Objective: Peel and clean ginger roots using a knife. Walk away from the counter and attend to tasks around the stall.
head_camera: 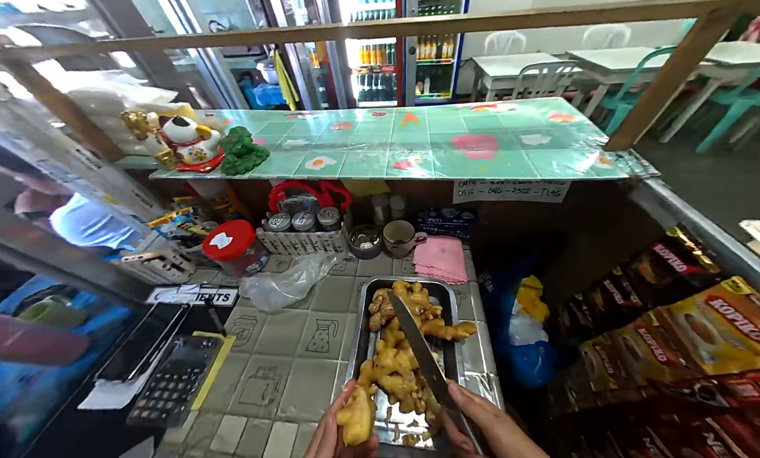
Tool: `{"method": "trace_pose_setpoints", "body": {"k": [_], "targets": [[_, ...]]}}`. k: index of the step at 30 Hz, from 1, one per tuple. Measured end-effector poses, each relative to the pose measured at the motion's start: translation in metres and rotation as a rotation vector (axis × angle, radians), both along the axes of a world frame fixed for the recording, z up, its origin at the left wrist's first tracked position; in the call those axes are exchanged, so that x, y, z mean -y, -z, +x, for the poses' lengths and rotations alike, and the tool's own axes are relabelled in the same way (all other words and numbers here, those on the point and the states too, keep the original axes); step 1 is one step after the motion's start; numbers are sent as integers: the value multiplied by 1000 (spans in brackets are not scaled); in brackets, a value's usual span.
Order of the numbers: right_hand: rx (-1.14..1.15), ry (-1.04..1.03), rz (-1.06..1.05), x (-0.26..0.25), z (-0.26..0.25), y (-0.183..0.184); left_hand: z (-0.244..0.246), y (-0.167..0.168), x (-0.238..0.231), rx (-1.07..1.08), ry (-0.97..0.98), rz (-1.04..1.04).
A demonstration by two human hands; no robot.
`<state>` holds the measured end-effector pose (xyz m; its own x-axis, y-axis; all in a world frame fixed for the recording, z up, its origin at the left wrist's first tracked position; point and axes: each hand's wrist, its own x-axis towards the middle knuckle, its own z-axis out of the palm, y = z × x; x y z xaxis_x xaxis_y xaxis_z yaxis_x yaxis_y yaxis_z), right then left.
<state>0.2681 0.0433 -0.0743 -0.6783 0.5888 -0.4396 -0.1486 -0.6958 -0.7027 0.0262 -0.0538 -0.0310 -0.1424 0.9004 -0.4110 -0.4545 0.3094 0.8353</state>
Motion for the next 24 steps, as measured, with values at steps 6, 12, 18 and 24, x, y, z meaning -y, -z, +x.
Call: {"method": "trace_pose_setpoints", "body": {"k": [6, 12, 18, 24], "targets": [[-9, -122, 160, -18, 13, -15, 20, -12, -8, 158, -140, -69], [38, -47, 423, -29, 25, -30, 28, -20, -35, 194, -101, -71], [124, -76, 628, -23, 22, -54, 29, -31, -53, 197, 37, -27], [329, -121, 1080, 5, -3, -62, 24, -18, -52, 207, 74, 31]]}}
